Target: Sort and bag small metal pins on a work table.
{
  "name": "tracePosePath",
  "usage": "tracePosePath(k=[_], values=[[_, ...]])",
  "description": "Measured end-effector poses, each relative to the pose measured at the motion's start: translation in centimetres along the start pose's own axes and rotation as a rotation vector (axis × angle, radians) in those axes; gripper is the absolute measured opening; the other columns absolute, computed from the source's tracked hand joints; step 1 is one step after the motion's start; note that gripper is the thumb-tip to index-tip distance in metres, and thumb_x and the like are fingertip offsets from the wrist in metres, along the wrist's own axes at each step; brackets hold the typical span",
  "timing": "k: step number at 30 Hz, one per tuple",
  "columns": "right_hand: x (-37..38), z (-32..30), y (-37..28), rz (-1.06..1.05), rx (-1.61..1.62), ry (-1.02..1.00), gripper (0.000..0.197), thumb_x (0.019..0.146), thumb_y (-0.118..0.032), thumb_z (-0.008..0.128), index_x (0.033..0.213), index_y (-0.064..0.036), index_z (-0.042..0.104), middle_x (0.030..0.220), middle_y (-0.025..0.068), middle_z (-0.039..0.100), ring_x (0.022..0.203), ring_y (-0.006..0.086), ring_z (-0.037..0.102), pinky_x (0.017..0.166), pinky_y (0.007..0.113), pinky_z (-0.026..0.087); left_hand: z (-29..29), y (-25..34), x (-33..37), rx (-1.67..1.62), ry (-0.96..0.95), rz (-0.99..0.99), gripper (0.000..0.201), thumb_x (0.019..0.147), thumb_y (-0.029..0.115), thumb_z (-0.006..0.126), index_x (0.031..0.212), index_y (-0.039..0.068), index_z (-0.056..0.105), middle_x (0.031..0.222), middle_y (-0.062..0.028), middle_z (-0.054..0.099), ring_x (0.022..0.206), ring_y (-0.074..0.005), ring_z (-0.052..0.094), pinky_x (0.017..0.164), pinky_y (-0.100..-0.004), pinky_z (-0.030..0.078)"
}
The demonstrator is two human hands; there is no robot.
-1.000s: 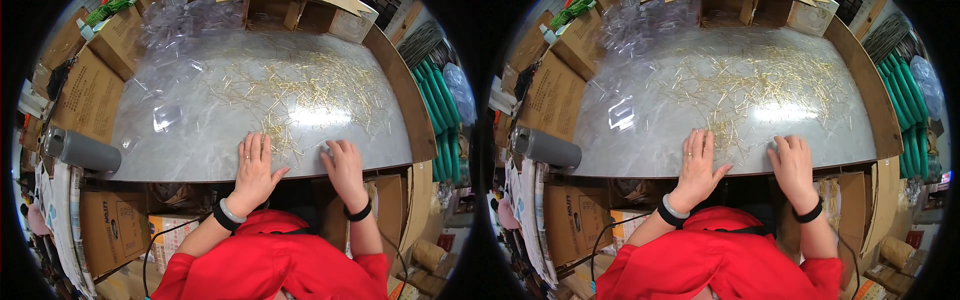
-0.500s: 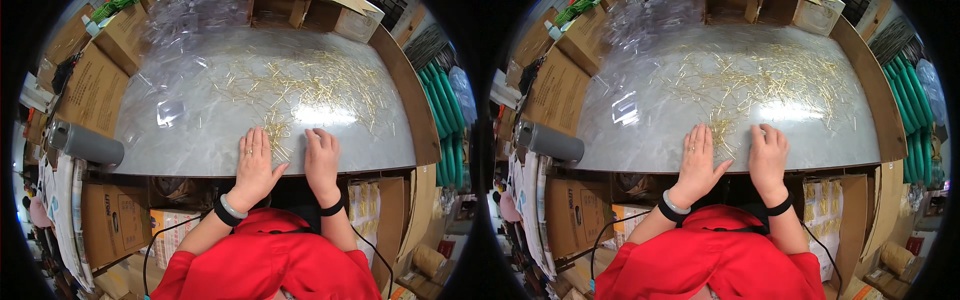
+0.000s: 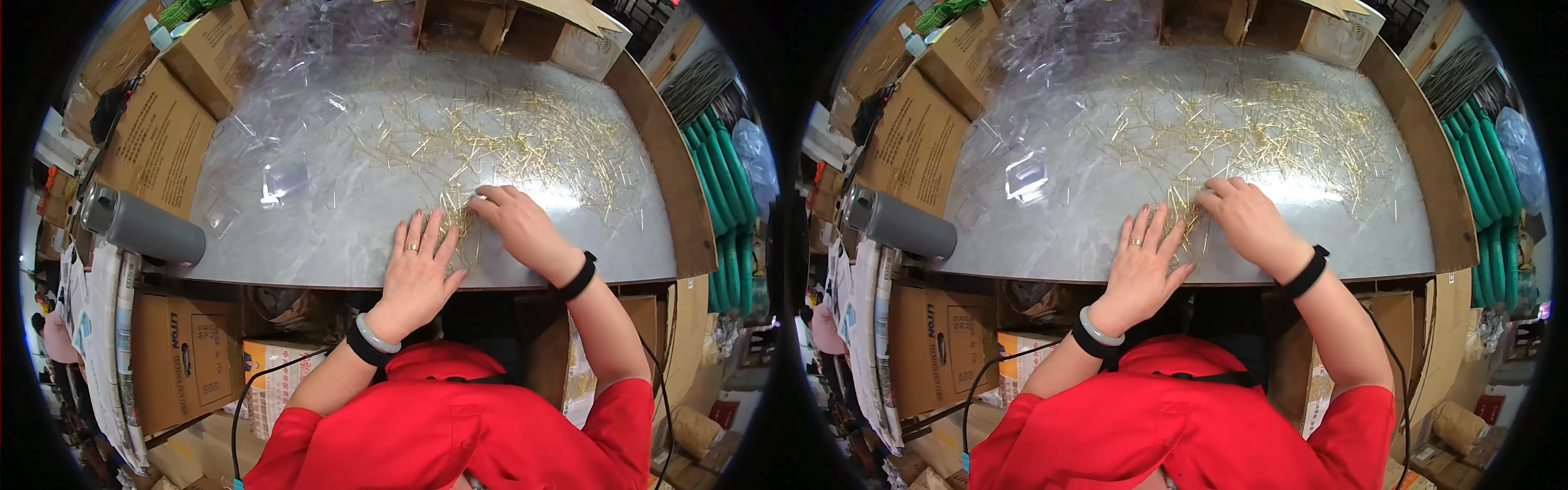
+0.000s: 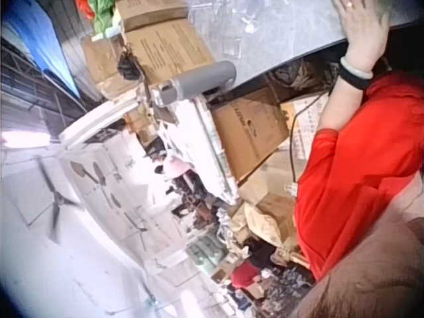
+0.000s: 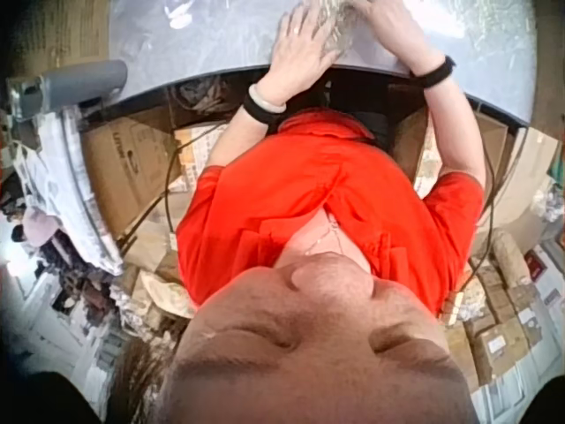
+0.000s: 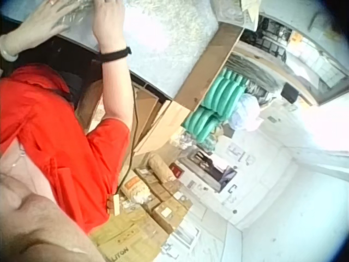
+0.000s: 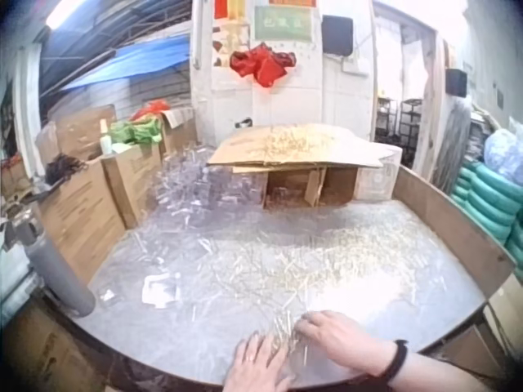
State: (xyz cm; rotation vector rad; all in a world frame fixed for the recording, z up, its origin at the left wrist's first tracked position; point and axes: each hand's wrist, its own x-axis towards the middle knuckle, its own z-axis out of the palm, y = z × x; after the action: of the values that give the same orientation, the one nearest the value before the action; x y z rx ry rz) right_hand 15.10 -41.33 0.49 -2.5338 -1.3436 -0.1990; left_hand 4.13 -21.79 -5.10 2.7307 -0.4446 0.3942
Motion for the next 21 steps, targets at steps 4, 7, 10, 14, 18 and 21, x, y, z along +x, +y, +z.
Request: tracePosePath(k=[4,7,10,14,18,21], values=[[0.5,1.2,0.2,-0.016,0.129,-0.086,0.041,0.082,0.003,0.053,0.121,-0.0027,0.064,0.124,0.0138,0.063,0.108,0.0358,0.06,0.095,0.043,0.051,0.3,0.0,-0.5,-0.009,0.045,-0.009,0.063,0.093,0.04,0.066,0.14,0.001,0.053,0.152,-0.0264,0.039,0.14,-0.0473,0.036,0.117,-0.0595,0.026],[0.9,2.2,2.3,0.138,0.026,-0.008,0.044,0.083,0.003,0.054,0.126,-0.0039,0.061,0.131,0.0155,0.061,0.114,0.0381,0.059,0.098,0.043,0.05,0.2,0.0,-0.3,-0.024,0.072,-0.023,0.061,0.093,0.04,0.065,0.139,0.001,0.054,0.152,-0.0267,0.039,0.139,-0.0477,0.036,0.117,-0.0594,0.026],[0.8,2.4,2.8,0.278,-0.124,0.019,0.042,0.085,0.003,0.054,0.126,-0.003,0.061,0.14,0.0175,0.056,0.126,0.039,0.053,0.105,0.047,0.046,0.2,0.1,-0.6,-0.024,0.065,-0.028,0.06,0.093,0.04,0.065,0.139,0.002,0.054,0.152,-0.0265,0.039,0.139,-0.0479,0.036,0.117,-0.0594,0.026],[1.0,2.4,3.4,0.202,-0.312,0.103,0.043,0.087,0.0,0.055,0.129,-0.0059,0.059,0.144,0.0168,0.051,0.133,0.0377,0.047,0.108,0.051,0.041,-0.1,0.1,-0.3,-0.021,0.048,-0.009,0.058,0.094,0.037,0.064,0.139,0.002,0.054,0.152,-0.025,0.04,0.14,-0.0469,0.035,0.117,-0.0591,0.026],[0.7,0.5,-0.1,-0.103,-0.015,-0.055,0.043,0.085,0.001,0.056,0.128,-0.0069,0.06,0.137,0.0143,0.055,0.124,0.0356,0.053,0.103,0.046,0.046,-0.1,-0.6,-0.4,0.001,-0.014,0.046,0.055,0.095,0.032,0.064,0.14,0.004,0.053,0.153,-0.0235,0.039,0.142,-0.0442,0.034,0.118,-0.0583,0.026],[-0.3,0.9,-1.6,0.108,0.081,-0.136,0.04,0.085,0.001,0.057,0.124,-0.0065,0.062,0.129,0.0127,0.059,0.118,0.0347,0.056,0.098,0.043,0.049,0.3,-0.8,-0.7,0.023,0.033,0.053,0.057,0.095,0.031,0.064,0.142,0.002,0.05,0.153,-0.0236,0.039,0.142,-0.0432,0.034,0.118,-0.0578,0.026]])
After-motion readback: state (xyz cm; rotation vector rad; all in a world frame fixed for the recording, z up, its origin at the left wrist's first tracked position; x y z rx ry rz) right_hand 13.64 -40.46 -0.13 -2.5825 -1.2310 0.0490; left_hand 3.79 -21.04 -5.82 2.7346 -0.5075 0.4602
